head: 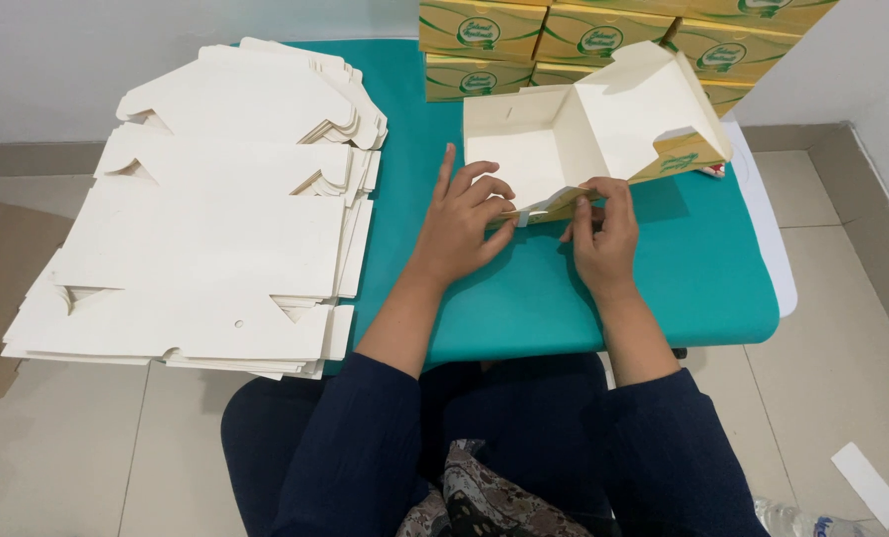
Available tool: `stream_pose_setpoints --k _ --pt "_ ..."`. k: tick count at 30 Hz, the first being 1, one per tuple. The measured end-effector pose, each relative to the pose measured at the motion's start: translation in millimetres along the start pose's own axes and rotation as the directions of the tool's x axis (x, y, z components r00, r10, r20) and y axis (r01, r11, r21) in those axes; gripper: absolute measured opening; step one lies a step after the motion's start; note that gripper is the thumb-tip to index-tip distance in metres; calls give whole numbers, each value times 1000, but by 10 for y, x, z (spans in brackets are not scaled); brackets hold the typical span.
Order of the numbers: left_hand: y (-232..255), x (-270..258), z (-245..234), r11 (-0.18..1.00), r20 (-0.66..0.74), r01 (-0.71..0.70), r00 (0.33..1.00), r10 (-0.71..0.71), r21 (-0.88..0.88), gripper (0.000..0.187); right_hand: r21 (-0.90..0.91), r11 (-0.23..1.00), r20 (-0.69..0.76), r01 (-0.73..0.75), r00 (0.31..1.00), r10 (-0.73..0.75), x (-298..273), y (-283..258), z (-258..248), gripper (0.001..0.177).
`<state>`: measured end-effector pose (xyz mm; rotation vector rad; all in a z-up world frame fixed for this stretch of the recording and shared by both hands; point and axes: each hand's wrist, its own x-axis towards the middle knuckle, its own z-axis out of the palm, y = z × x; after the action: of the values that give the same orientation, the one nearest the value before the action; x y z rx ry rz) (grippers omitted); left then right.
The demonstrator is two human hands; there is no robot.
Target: The person assembles flat cardboard snack boxes by folding along pre-cut lines, inserting a small red packet into each box, and closing the lid. The person repeats this process for multiple boxes, stacking the finished boxes on the table.
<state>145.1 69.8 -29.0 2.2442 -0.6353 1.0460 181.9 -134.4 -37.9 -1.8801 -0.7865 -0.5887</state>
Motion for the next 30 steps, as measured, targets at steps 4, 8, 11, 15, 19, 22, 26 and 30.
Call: stream_pose_setpoints --k 4,8,11,15,19,22,26,30 --pt "-38 -26 40 1000 -1 15 1000 -15 17 7 -52 999 46 16 999 -14 59 -188 -3 16" --pt "-49 -36 42 999 -10 23 1000 -22 28 5 -134 989 120 55 992 -39 71 -220 4 21" --pt "-87 -64 67 999 -22 31 999 -30 37 4 -150 987 129 50 991 -31 52 -184 19 23" --pt "-67 -57 52 999 -24 34 999 -34 14 3 -267 960 165 89 985 -45 69 -214 32 27" --pt "-94 -73 71 1000 -30 26 999 -25 18 4 -237 969 178 67 984 -25 31 -79 50 29" --pt "-97 -81 68 998 -19 26 1000 -25 50 5 -292 953 176 76 984 -24 20 -80 56 27" --pt "-99 -78 66 997 -11 36 999 -35 71 8 -442 894 178 78 984 2 -1 -111 64 15" --pt "-133 -113 95 994 -19 78 997 -77 73 14 -472 880 191 61 981 35 -3 -110 76 8"
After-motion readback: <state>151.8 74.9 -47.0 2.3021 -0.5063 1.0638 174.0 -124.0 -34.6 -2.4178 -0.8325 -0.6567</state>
